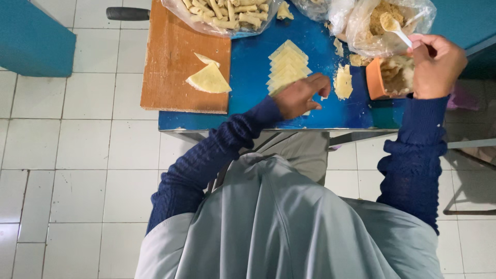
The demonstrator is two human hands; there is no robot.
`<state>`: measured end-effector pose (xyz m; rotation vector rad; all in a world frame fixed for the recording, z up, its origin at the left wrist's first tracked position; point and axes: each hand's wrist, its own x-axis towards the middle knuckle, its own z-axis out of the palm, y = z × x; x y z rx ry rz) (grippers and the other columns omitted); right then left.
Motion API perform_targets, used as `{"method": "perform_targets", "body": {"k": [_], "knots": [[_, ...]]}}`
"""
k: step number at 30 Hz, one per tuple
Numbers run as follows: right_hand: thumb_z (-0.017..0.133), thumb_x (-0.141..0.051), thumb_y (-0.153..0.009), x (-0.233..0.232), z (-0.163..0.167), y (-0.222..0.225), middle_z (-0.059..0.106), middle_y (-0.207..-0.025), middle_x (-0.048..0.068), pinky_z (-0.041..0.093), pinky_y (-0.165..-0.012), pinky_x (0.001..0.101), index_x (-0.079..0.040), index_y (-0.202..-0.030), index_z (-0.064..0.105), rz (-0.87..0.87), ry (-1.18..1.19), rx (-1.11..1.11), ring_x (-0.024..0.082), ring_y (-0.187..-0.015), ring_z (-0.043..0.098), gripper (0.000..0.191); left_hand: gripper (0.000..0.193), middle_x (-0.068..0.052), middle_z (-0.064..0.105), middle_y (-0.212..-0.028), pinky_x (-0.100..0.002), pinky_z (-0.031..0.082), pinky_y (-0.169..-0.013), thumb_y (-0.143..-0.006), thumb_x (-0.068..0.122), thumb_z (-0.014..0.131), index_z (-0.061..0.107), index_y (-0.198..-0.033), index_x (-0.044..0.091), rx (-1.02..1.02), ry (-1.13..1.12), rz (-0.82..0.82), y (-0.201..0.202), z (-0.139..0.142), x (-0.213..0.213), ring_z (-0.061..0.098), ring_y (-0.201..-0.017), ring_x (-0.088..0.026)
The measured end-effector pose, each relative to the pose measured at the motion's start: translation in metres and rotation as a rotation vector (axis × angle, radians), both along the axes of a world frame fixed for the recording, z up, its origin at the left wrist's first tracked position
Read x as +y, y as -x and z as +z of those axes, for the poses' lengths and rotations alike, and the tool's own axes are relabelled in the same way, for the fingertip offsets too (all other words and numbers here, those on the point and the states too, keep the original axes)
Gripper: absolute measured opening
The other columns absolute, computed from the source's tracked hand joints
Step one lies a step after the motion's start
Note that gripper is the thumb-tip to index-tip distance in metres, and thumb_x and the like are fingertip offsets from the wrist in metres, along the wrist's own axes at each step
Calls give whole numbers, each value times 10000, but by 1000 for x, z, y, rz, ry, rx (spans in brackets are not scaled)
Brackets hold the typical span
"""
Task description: The person sits at a table and folds triangular dough pieces by hand, spreading a light paste from an orange container onto them with a spoon, and arranges the folded pieces into an overlapping diamond pattern on the table. They repeat the fold-and-place cycle, occasionally reaching into plastic bags of dough and paste.
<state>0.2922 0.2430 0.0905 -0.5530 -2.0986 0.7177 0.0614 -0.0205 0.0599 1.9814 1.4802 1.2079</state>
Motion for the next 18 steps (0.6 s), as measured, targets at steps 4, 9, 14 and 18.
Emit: {"method": "perform_targets", "body": {"k": [4,9,14,18], "knots": [[625,112,-1048,-26,6,0,761,-1071,97,534,-838,222,78,-1217,764,-17,114,33,98,-918,686,222,433,-86,587,-1086,-454,507,-789,-793,73,812,503,-1095,105,52,54,123,7,-9,-7,651,-1007,-348],[628,79,-1080,-81,15,5,729,-1044,59,513,-856,215,75,-1222,744,18,213,35,81,-939,654,184,597,-153,534,-1168,-496,513,-710,-740,145,834,451,-1193,76,226,-11,303,11,-15,-24,631,-946,-421],[640,32,-1089,-127,25,12,721,-1029,37,494,-835,199,56,-1210,732,52,278,-20,60,-920,627,154,503,-140,527,-1150,-484,502,-756,-813,94,820,455,-1159,82,175,3,235,25,-14,-34,617,-1001,-417],[651,1,-1094,-145,26,15,702,-989,27,467,-786,183,42,-1235,727,80,356,-43,43,-884,609,165,443,-116,517,-1058,-432,489,-784,-819,30,813,466,-1091,68,35,-78,113,26,-10,-30,590,-940,-357]]}}
